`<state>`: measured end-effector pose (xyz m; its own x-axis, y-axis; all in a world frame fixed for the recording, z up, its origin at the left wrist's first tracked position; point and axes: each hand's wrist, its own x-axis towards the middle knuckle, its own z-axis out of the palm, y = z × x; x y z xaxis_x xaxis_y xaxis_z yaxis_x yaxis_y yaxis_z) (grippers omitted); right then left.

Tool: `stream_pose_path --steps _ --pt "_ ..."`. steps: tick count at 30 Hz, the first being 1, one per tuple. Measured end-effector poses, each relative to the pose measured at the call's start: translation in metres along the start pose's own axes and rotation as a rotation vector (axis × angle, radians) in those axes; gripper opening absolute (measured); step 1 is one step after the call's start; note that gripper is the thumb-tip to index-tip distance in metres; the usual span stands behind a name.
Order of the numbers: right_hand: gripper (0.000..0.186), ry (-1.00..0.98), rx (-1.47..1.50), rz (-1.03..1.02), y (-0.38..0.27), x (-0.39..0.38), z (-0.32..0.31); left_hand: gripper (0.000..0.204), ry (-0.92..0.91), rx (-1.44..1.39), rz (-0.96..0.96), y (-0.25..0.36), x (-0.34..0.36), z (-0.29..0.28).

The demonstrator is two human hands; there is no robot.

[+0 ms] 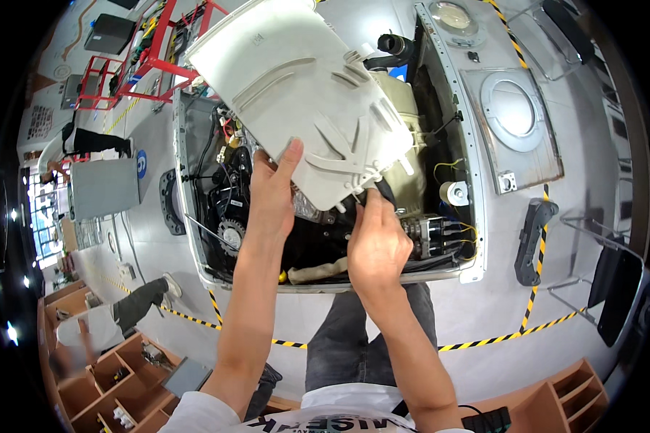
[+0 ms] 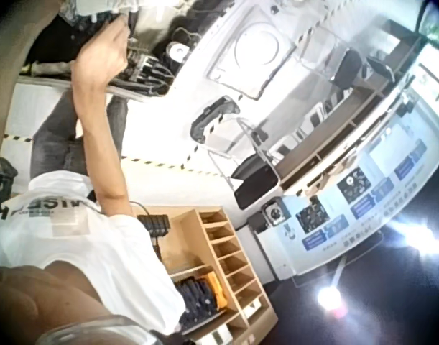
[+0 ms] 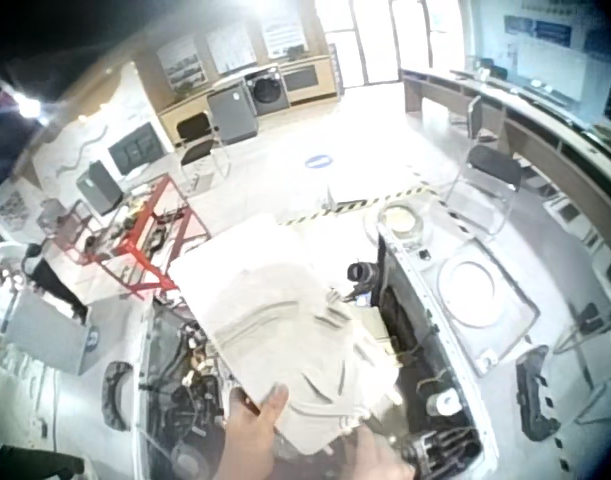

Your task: The person detaches a white plastic detergent dispenser from the internal components of a washing machine by hand, disconnecting several black rubber hoses and electrical connectors before lifting the dispenser out of the appliance.

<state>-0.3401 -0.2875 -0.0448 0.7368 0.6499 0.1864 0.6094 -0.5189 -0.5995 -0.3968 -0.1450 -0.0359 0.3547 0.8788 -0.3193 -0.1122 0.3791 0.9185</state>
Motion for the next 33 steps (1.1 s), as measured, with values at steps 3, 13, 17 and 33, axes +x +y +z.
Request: stream_pose_path --steps 3,13,17,33 --pt "0.041 -0.010 -0.030 0.096 -0.013 -0.005 0.002 0.060 0.003 -0.032 -0.003 0.004 -0.006 0.007" --pt "0.034 0.050 0.034 0.233 -0.016 -0.004 0.004 0.062 -0.218 0.069 0.135 0.027 -0.009 0.023" --pt "0.031 0.128 0.050 0.210 -0.011 -0.004 0.012 0.058 -0.185 0.014 0.127 0.014 -0.009 0.030" --pt "0.020 0.275 0.261 0.207 0.025 -0.002 -0.034 0.078 -0.113 0.033 0.085 -0.004 0.000 0.026"
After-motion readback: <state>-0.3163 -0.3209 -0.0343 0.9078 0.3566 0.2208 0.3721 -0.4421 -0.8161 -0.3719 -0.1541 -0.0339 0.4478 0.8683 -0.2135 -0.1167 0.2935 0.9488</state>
